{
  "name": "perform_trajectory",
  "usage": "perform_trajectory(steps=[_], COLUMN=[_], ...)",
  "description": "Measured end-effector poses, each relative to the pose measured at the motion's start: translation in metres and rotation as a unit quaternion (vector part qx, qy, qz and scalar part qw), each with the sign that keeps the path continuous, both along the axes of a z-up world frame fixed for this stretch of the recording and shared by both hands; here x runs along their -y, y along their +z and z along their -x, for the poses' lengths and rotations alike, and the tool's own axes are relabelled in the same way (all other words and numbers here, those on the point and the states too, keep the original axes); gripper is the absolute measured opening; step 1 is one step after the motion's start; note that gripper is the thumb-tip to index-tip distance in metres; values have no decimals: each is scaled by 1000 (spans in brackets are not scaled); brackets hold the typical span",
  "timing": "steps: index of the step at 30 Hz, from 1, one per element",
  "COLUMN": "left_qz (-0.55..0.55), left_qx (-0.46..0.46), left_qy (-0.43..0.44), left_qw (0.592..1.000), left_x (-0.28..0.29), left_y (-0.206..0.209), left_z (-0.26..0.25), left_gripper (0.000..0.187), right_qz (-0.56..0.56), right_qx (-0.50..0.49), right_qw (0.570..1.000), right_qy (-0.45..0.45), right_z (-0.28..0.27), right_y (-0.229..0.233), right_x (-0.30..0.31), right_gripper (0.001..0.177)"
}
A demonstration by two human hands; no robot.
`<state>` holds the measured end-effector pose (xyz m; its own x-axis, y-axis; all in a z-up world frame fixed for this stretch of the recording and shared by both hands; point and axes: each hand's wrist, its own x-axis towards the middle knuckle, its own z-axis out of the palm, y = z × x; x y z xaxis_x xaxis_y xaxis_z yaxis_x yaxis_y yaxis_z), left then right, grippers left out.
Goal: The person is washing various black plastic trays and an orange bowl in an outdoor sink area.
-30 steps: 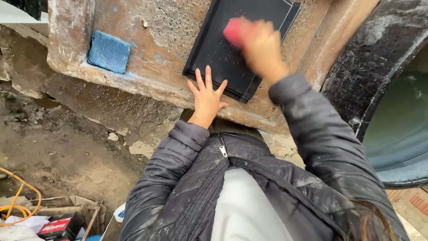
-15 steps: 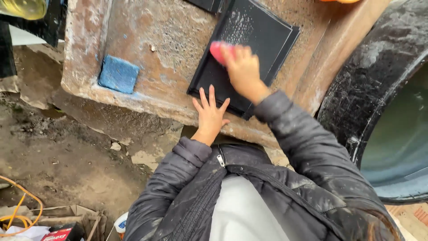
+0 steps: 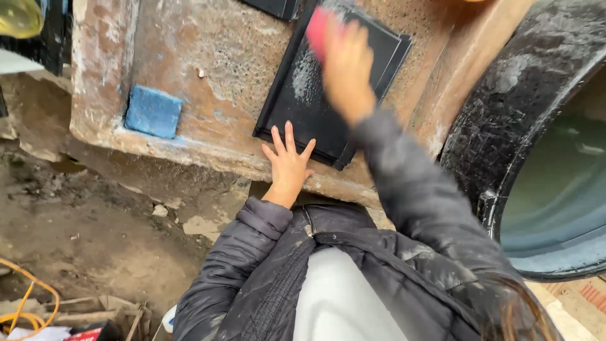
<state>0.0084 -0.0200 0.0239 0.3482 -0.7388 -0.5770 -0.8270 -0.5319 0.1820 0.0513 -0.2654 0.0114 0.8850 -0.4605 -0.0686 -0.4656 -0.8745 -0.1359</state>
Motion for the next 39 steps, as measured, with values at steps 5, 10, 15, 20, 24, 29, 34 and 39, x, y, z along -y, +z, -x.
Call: perform_trajectory(steps=[5,10,15,20,24,29,34,39], left_qz=[-28,-20,-12,-14,-1,0,10,43], left_qx=[-28,-7,0,-3,-1,0,-6,17], left_qy=[-5,-8,-15,-23,-12,-2,1,15], left_qw=[999,1000,1000,1000,1000,1000,1000,999], left_x=[5,0,3,2,0,-1,-6,0], left_y=[2,-1,-6,-5,-11,-12,-13,-23], left_z=[-5,-3,-4,-3,-4,-4,-1,-5], left_gripper=[92,90,86,85,82,80,77,62], right_qz=[-8,-30,-105,-308,-494,-676,-787,-707], right_qx=[-36,-81,251,137,237,297,371,446], right_qw=[997,988,942,864,702,426,241,422], right_qy=[65,-131,-196,-374,-456,-524,-431,-351], right_z=[32,48,144,224,167,108,117,109], right_y=[44,-42,14,-59,-42,-91,-167,-72], right_x=[-30,141,114,103,172,279,299,218], right_gripper=[72,17,71,89,105,89,55,45])
